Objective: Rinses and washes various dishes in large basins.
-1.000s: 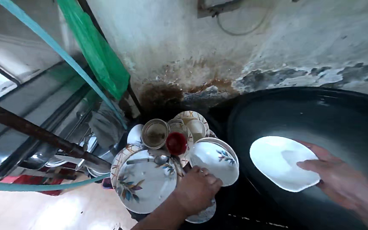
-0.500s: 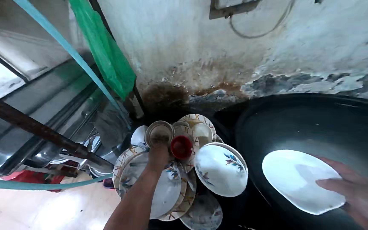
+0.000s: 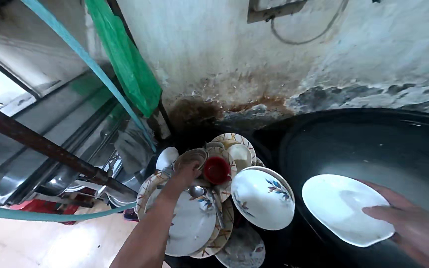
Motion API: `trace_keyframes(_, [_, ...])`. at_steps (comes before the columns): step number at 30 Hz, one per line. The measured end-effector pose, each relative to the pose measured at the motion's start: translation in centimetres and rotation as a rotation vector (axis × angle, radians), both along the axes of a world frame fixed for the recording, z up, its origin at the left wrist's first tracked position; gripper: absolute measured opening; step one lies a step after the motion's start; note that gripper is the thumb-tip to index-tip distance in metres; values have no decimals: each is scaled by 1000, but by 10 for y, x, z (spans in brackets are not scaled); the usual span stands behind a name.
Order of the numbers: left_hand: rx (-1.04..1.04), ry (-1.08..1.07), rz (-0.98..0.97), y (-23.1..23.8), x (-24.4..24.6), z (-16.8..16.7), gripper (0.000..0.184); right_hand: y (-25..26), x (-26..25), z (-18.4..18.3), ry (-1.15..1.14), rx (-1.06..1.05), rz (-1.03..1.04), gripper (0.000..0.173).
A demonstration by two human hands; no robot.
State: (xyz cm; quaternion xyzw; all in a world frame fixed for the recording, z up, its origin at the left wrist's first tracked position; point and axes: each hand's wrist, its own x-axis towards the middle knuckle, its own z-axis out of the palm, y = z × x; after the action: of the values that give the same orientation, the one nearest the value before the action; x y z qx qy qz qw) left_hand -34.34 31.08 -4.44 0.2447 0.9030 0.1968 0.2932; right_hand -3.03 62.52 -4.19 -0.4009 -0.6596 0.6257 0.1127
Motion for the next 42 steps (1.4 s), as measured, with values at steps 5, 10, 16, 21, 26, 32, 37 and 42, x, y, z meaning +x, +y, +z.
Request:
trace_keyframes(5, [-165, 122, -153, 5, 0, 4, 33, 1, 1, -1, -15, -15, 10, 63])
trace_keyframes(10, [153, 121, 241, -2, -12, 21, 33, 8, 6, -14, -10, 4, -21, 63])
trace_keyframes(16, [991, -212, 837, -16, -17, 48, 33, 4, 9, -5, 6, -4, -9, 63])
trace_keyframes(21, [722, 11, 411, 9, 66, 90, 36, -2, 6, 5, -29, -2, -17, 62])
trace_keyframes(26, [700, 691, -443, 22, 154, 24, 26, 9, 7, -1, -13, 31, -16, 63])
trace_keyframes(32, [620, 725, -804, 24, 157, -42, 25, 5, 5, 18, -21, 33, 40, 63])
trace_keyframes(37, [217, 495, -242, 23, 104, 5, 36, 13, 2, 11, 29, 43, 70, 62])
trace_keyframes(42, [-95, 217, 68, 4, 31, -23, 47, 4, -36, 16, 46, 63, 127, 57])
